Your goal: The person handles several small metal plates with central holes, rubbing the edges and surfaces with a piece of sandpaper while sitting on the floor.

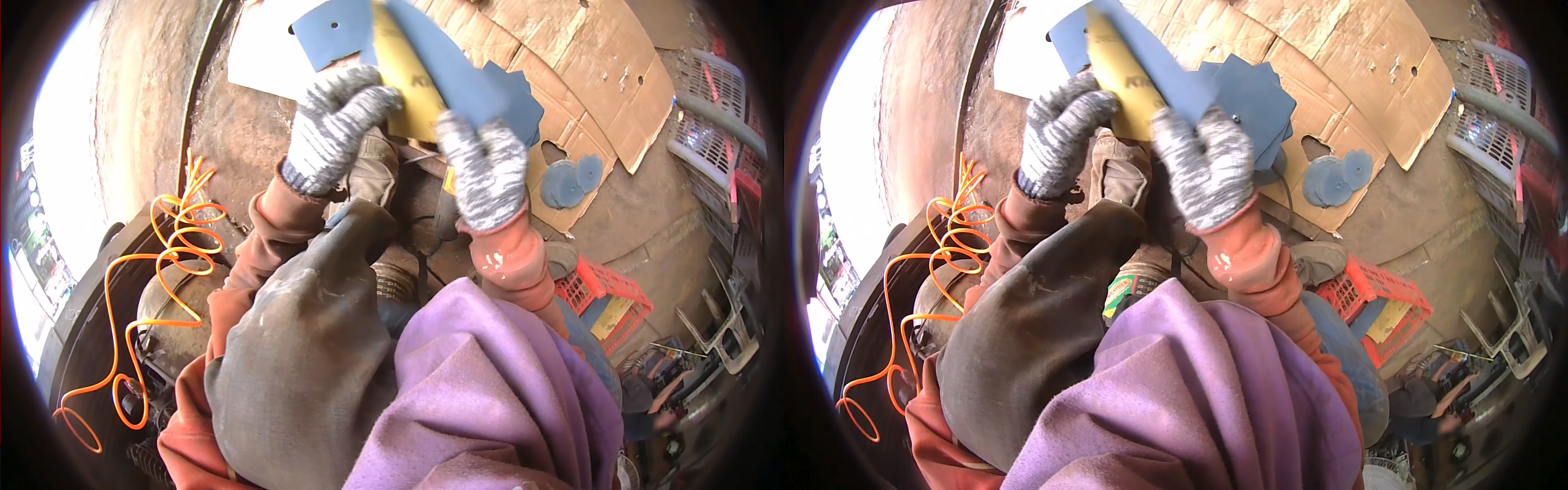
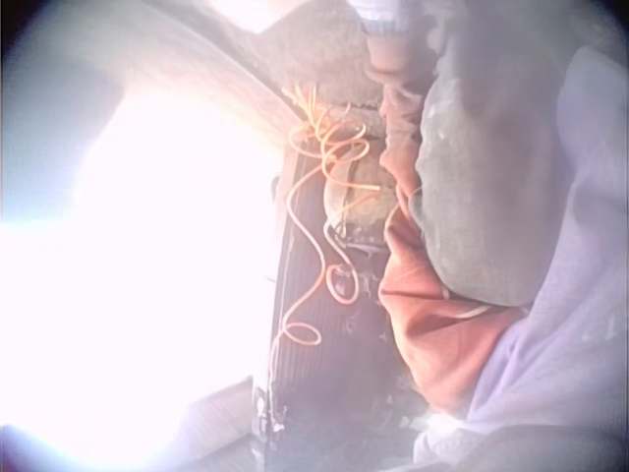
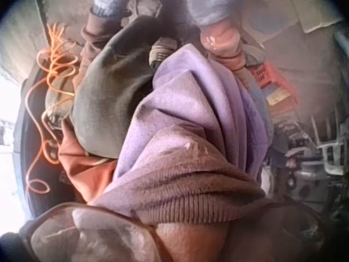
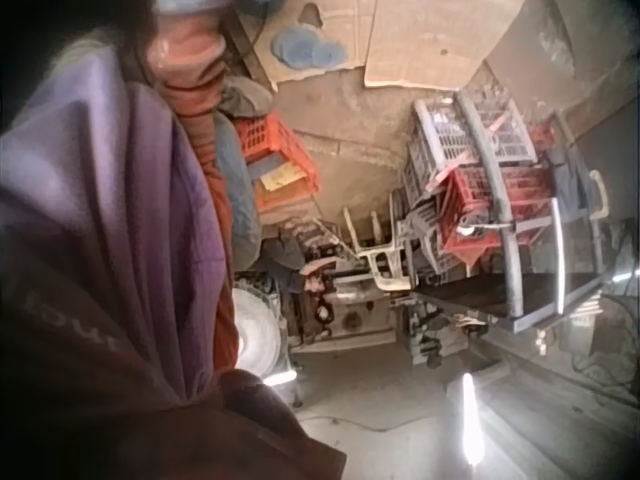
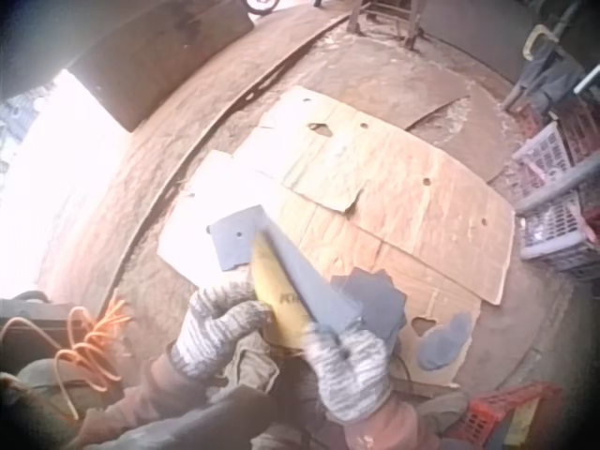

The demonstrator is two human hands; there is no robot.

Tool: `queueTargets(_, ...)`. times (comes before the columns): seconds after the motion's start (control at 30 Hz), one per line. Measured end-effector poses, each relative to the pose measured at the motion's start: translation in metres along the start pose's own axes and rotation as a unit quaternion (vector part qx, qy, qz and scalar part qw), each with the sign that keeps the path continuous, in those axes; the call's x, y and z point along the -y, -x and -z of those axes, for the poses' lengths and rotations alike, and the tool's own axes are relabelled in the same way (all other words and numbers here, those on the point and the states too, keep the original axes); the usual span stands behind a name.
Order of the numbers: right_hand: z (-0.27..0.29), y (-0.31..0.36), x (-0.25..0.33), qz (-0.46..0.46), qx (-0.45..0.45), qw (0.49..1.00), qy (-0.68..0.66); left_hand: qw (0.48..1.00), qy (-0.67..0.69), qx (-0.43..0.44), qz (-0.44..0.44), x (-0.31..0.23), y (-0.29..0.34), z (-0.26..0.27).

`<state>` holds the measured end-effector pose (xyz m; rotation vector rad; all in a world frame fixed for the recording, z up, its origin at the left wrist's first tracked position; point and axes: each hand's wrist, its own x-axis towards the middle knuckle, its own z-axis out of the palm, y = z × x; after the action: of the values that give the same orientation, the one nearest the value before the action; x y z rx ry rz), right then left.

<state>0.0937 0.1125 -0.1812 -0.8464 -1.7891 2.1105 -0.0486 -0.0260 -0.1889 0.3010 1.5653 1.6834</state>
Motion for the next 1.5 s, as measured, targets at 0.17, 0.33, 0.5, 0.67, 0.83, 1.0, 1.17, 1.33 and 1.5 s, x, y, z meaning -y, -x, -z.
queueTargets(0.17,0.066,-0.011,-0.009,0.024,-0.202,0.979,-0.015,0.991,-0.086,-0.105,-0.015,0.005,-0.02,0.022)
queueTargets(0.33,0.087,-0.02,0.005,0.01,-0.216,0.973,-0.086,0.984,-0.077,-0.152,-0.052,0.015,-0.031,0.051)
queueTargets(0.5,0.053,-0.004,0.027,-0.005,-0.139,0.99,-0.01,0.926,-0.226,0.11,-0.283,-0.047,-0.009,-0.044)
queueTargets(0.67,0.029,-0.012,0.046,0.028,-0.085,0.995,-0.037,0.925,-0.248,0.002,-0.287,-0.031,-0.013,-0.032)
queueTargets(0.83,0.075,-0.015,0.053,0.013,-0.095,0.99,-0.101,0.885,-0.309,-0.201,-0.284,-0.008,-0.048,0.044)
queueTargets(1.0,0.115,-0.008,-0.002,-0.088,-0.054,0.991,-0.082,0.687,-0.662,-0.164,-0.252,0.009,-0.059,0.074)
queueTargets(1.17,0.125,-0.004,-0.038,-0.122,-0.076,0.988,0.049,0.756,-0.602,-0.136,-0.218,0.014,-0.035,0.022)
queueTargets(1.33,0.12,-0.011,-0.026,-0.179,-0.101,0.977,0.055,0.753,-0.566,-0.098,-0.322,0.052,-0.039,0.003)
queueTargets(1.5,0.118,-0.012,-0.032,-0.146,-0.121,0.969,0.158,0.891,-0.434,-0.016,-0.136,0.076,-0.036,-0.037)
